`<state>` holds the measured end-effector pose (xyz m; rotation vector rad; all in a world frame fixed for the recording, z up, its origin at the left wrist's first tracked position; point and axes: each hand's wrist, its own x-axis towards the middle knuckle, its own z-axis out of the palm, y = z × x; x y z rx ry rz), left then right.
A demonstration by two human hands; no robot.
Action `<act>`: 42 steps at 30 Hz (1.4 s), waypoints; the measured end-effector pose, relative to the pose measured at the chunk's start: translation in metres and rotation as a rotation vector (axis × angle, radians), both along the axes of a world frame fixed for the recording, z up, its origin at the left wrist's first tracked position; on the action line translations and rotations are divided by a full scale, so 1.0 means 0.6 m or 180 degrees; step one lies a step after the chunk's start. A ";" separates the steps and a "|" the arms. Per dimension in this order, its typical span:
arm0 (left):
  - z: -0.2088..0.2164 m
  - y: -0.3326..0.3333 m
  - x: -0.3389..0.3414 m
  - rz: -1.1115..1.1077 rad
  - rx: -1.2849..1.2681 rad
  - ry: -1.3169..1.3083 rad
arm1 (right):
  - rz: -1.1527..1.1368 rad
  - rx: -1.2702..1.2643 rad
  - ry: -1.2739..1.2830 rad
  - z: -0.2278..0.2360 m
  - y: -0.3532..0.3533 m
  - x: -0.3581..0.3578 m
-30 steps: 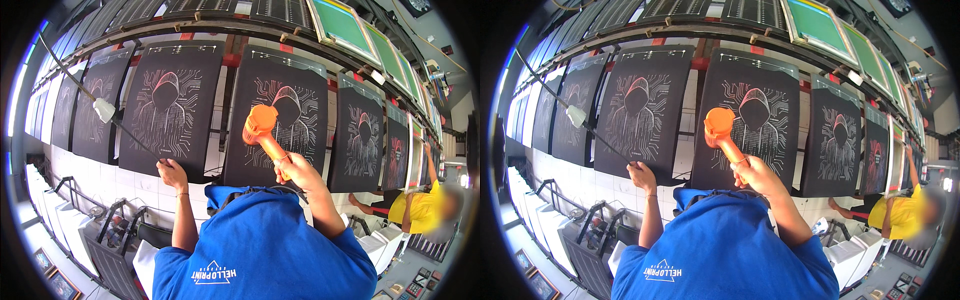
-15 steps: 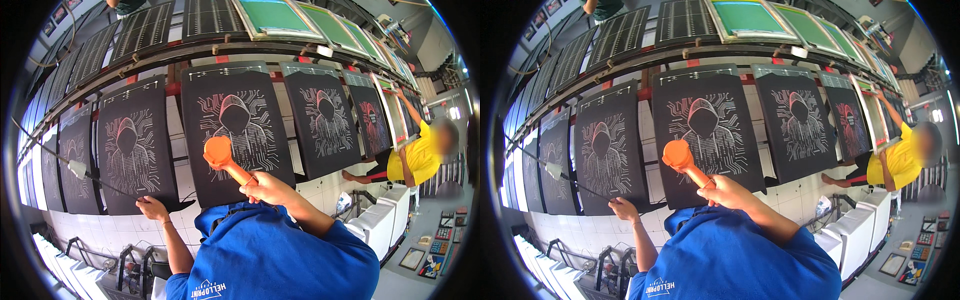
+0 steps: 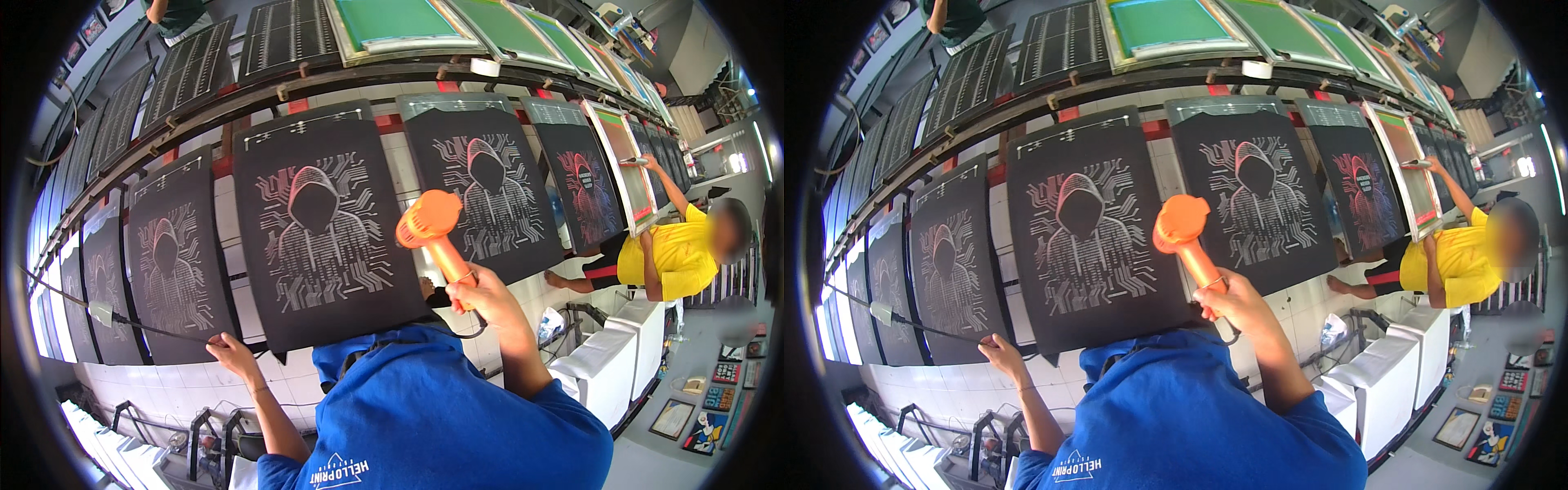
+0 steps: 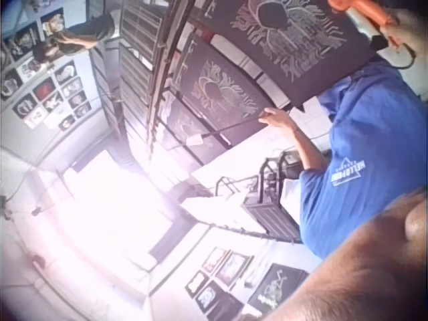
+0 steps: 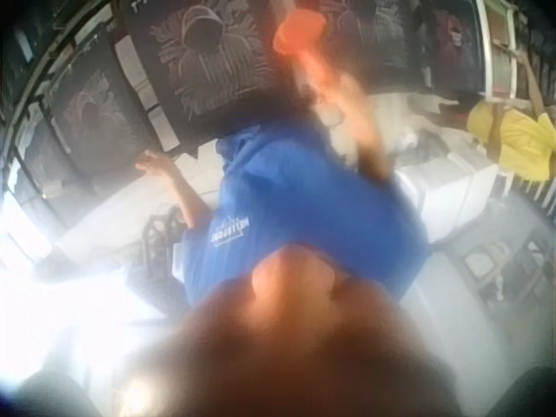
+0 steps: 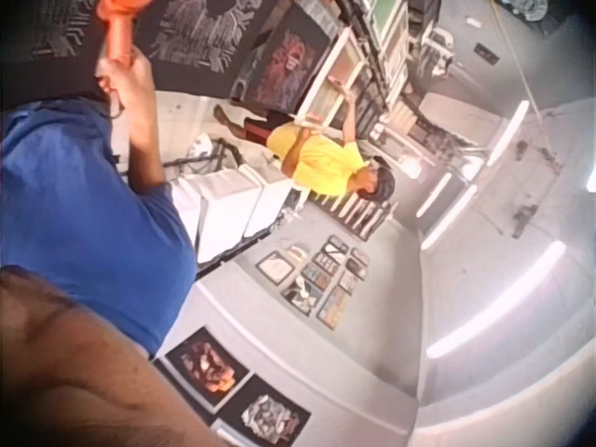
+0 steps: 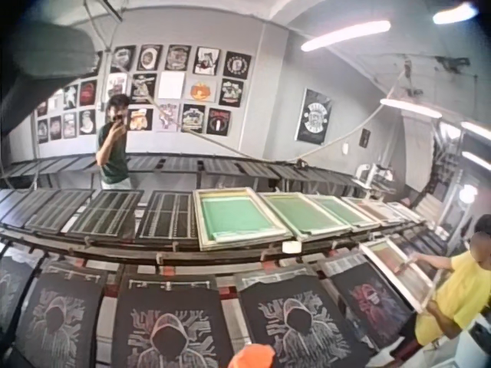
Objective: The person uses an orange handheld heat gun to dry printed designs on black t-shirts laid out on a screen printing table. The person systematically moves the heat gun over the graphic area of each shirt to cure the ink.
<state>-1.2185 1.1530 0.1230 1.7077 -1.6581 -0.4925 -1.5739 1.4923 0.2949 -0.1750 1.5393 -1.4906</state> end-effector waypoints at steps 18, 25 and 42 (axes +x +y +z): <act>0.009 0.432 -0.377 -0.0699 0.0413 0.0096 | 0.0239 -0.0282 0.0248 0.049 0.128 -0.438; -0.058 0.405 -0.388 0.0104 0.0191 -0.0383 | 0.0856 -0.0042 0.0627 -0.002 -0.017 -0.527; -0.070 0.402 -0.411 0.0221 -0.0042 -0.1126 | 0.0900 0.0067 0.0576 -0.043 -0.047 -0.537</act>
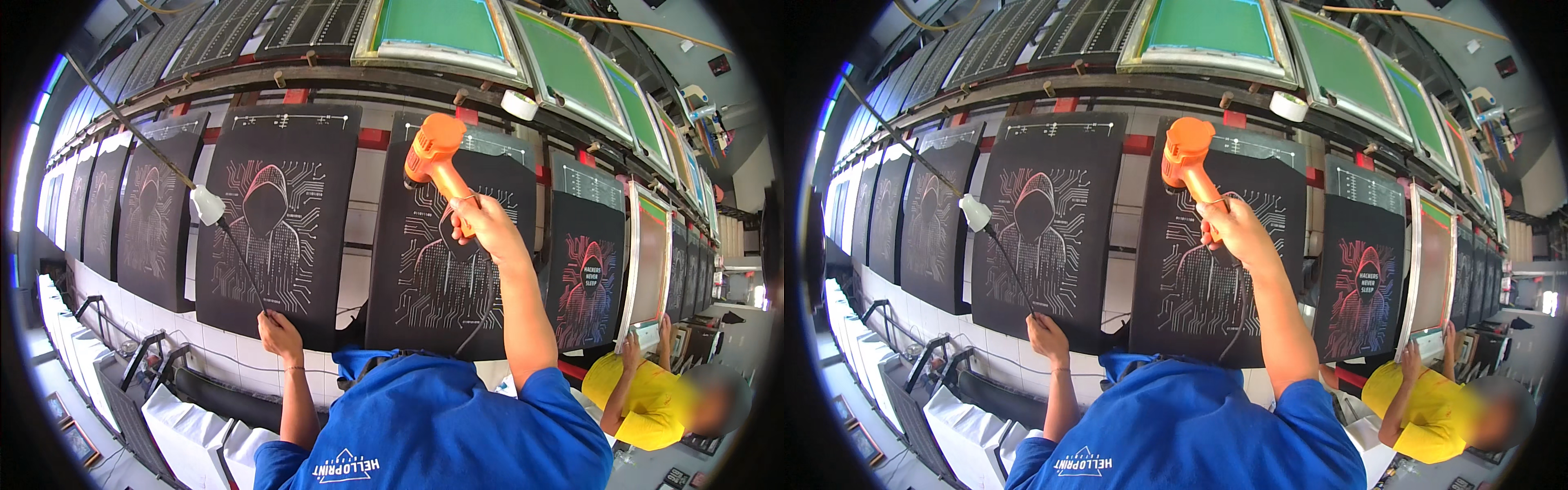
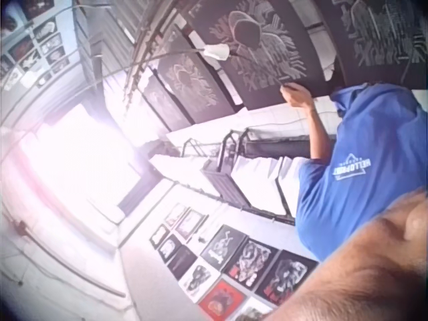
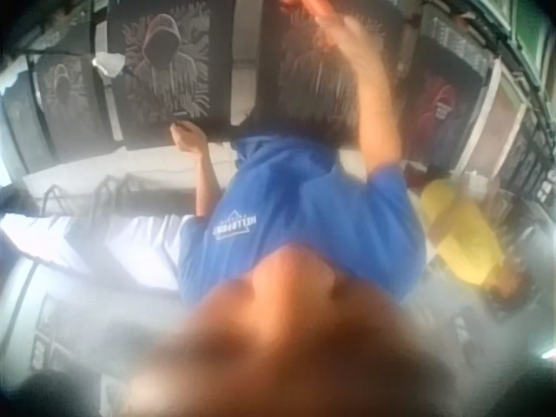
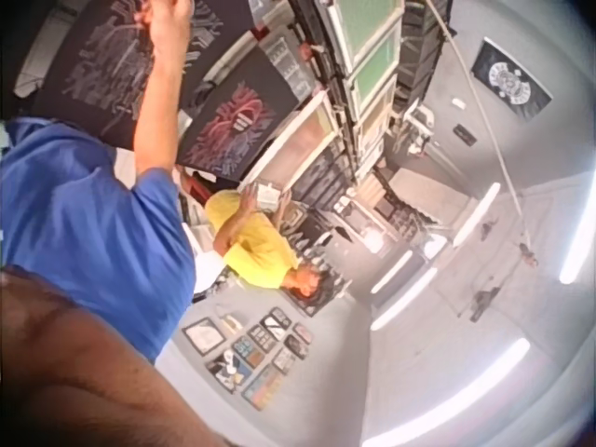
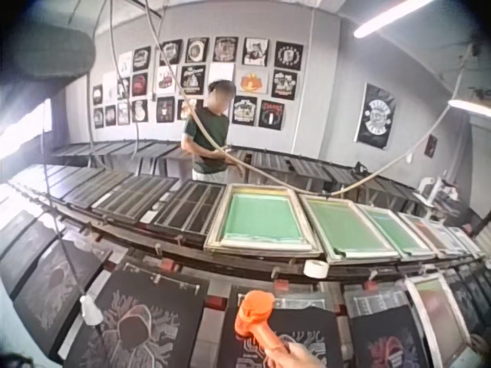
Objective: The person uses an orange handheld heat gun to dry printed designs on black t-shirts laid out on a screen printing table. The person systematically moves the heat gun over the graphic area of each shirt to cure the ink.
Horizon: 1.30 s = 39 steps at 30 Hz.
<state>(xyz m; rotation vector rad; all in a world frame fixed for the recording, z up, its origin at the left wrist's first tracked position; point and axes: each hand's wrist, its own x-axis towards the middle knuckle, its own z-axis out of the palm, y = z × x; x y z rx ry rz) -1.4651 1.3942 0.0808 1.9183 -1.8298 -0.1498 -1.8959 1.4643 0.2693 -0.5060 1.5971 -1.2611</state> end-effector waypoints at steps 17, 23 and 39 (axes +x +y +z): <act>-0.027 -0.002 0.003 0.0100 0.0191 -0.0436 | -0.0484 0.0156 -0.0503 0.009 0.052 -0.021; -0.024 -0.008 -0.001 0.0065 0.0236 -0.0543 | -0.0876 0.0248 -0.0732 0.009 0.047 -0.019; -0.029 -0.007 0.008 0.0140 0.0443 -0.0542 | -0.0821 0.0327 -0.0514 -0.006 0.010 -0.006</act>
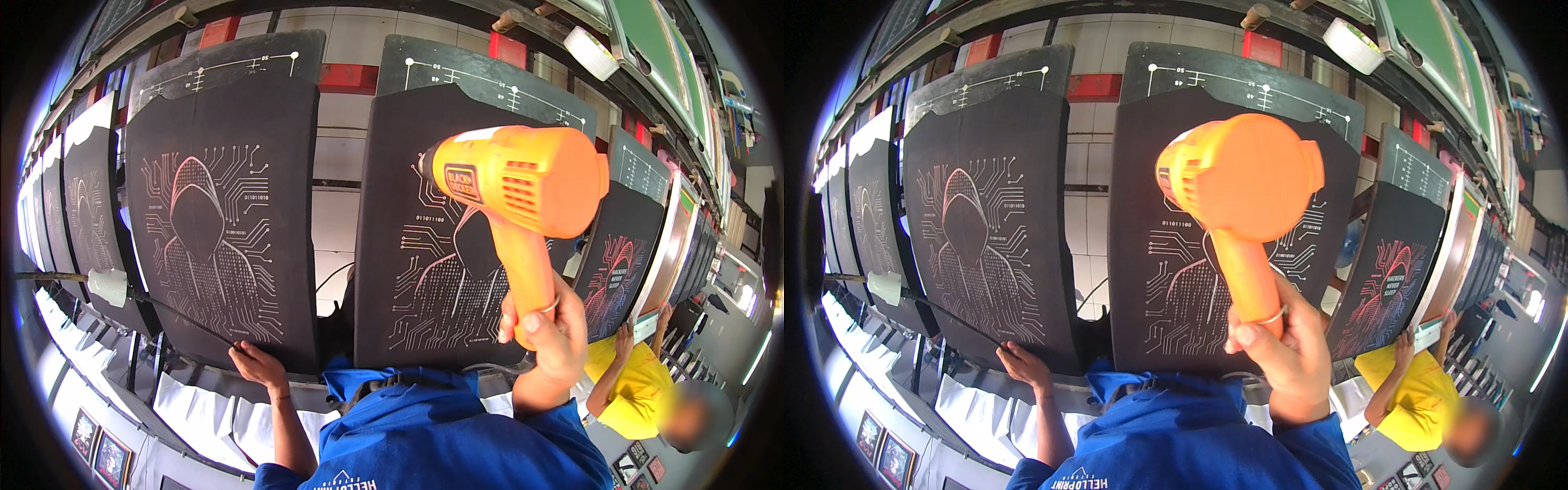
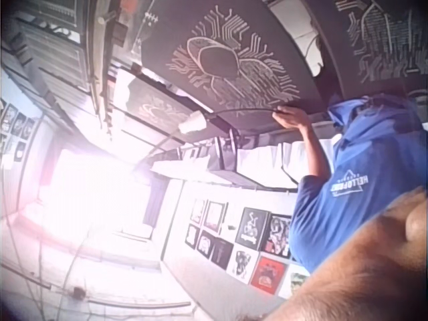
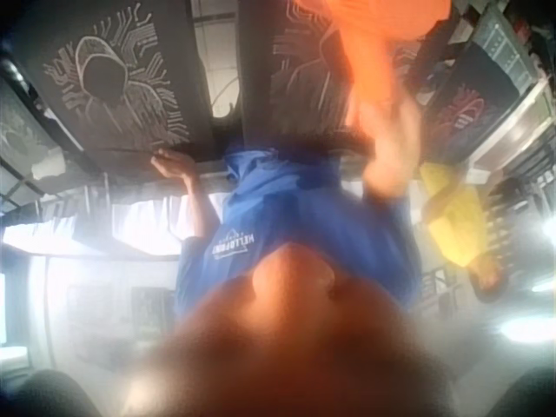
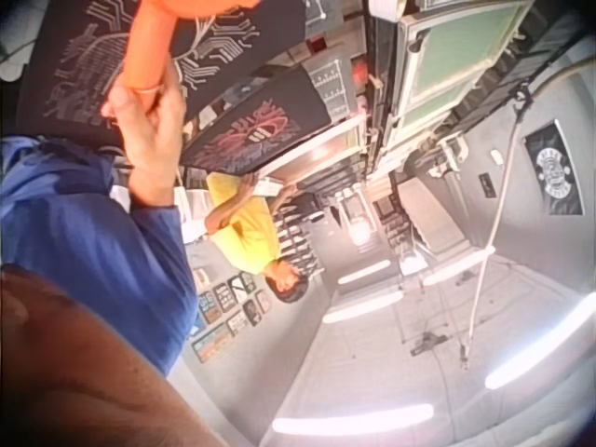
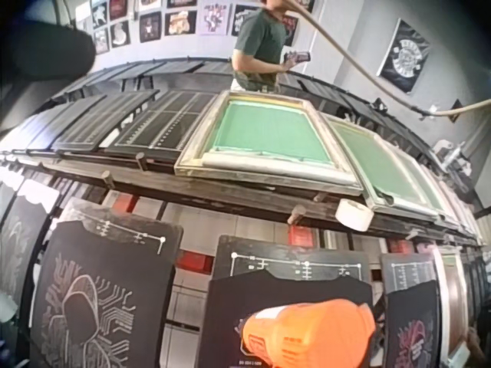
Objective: The person uses an orange handheld heat gun to dry printed designs on black t-shirts laid out on a screen printing table. The person systematically moves the heat gun over the graphic area of each shirt to cure the ink.
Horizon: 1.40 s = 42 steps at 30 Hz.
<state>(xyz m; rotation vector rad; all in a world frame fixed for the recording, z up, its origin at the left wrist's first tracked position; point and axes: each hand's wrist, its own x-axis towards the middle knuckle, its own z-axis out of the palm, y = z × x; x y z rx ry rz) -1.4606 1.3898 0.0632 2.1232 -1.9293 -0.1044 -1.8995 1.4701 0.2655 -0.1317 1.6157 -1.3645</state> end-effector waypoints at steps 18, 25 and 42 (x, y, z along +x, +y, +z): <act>0.009 0.000 -0.013 -0.0124 -0.0281 -0.0004 | 0.0536 0.0058 -0.0359 0.025 0.024 -0.010; 0.011 -0.004 -0.019 -0.0128 -0.0375 0.0146 | 0.0455 0.0040 -0.0186 0.030 0.061 0.003; 0.014 -0.004 -0.017 -0.0093 -0.0293 0.0084 | 0.0423 -0.0166 0.0190 -0.005 0.011 -0.026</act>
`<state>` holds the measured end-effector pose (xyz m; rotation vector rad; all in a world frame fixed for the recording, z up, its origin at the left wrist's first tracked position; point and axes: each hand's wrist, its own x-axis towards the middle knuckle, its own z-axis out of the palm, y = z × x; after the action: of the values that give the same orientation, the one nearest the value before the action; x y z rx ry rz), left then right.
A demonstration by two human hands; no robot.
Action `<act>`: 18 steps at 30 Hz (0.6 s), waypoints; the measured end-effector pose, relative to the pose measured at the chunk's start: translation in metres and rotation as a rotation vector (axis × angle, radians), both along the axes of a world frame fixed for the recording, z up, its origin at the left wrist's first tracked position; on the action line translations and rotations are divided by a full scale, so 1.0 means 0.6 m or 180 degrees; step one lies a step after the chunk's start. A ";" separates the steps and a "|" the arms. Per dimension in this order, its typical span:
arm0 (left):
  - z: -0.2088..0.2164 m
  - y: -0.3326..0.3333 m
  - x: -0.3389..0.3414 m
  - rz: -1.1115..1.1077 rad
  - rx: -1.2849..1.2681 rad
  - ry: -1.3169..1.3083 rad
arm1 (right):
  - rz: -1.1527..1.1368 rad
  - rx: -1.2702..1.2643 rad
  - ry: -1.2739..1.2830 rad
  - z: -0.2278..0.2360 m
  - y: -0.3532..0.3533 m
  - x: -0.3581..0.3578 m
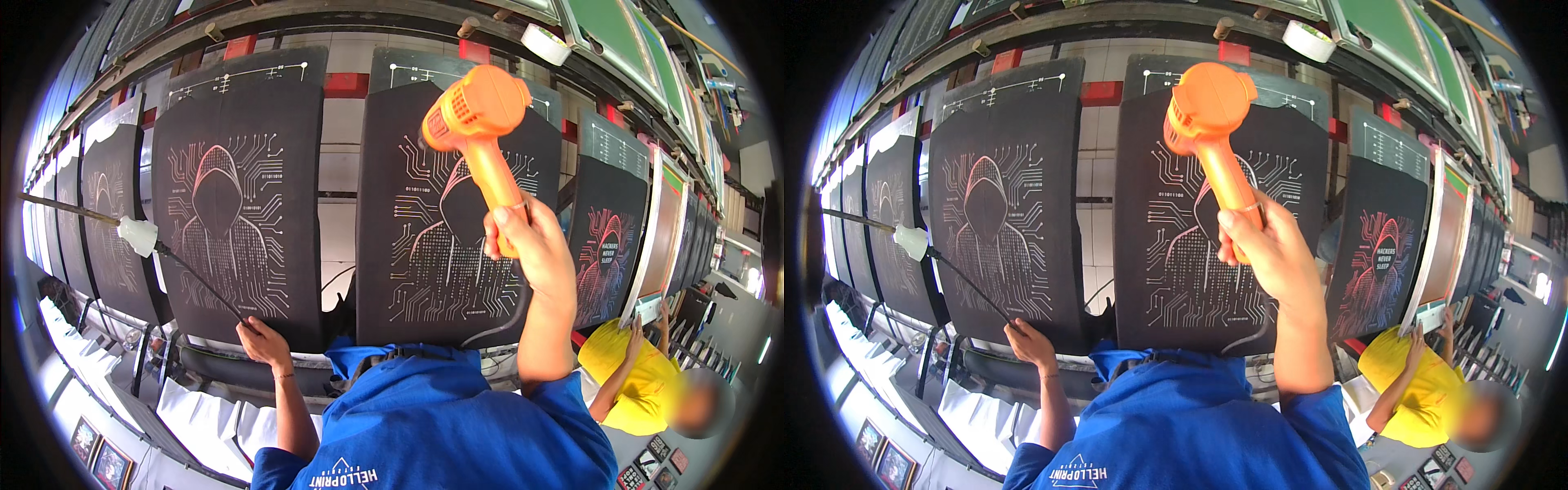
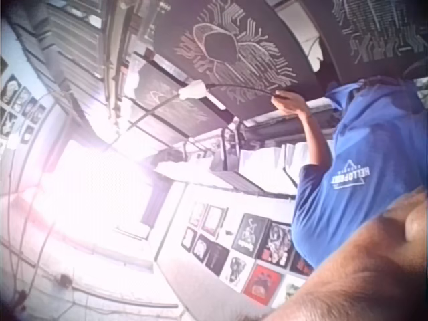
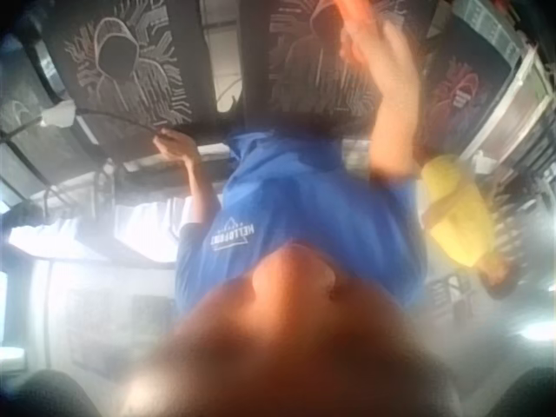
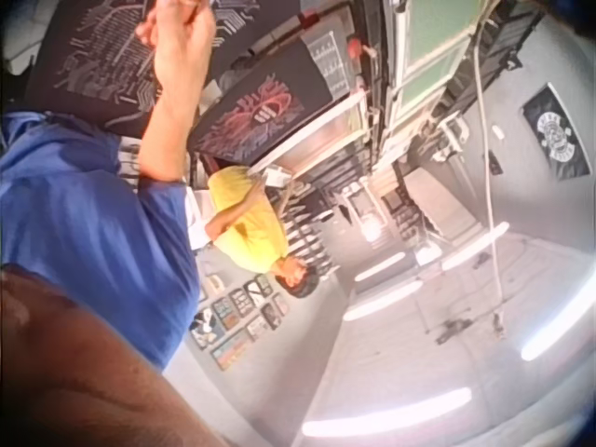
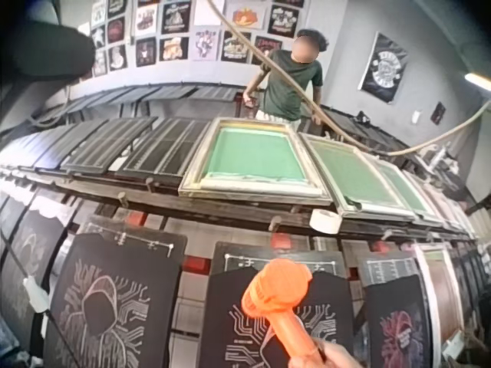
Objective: The person uses an orange handheld heat gun to dry printed designs on black t-shirts laid out on a screen printing table. The person systematically moves the heat gun over the graphic area of each shirt to cure the ink.
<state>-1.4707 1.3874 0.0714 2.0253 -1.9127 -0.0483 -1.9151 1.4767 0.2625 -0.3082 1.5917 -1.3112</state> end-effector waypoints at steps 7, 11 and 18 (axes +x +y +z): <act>0.004 0.003 -0.002 0.0056 -0.0008 0.0092 | 0.0130 0.0177 -0.0177 0.028 0.032 -0.007; 0.006 0.005 -0.001 0.0028 -0.0008 0.0045 | -0.0043 0.0011 0.0034 0.010 0.037 -0.009; 0.016 0.003 -0.008 0.0048 0.0044 0.0136 | -0.0002 -0.0024 -0.0061 0.013 0.037 -0.006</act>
<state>-1.4752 1.3889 0.0808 2.0309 -1.8762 -0.1002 -1.9189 1.4991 0.2705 -0.2992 1.5713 -1.3173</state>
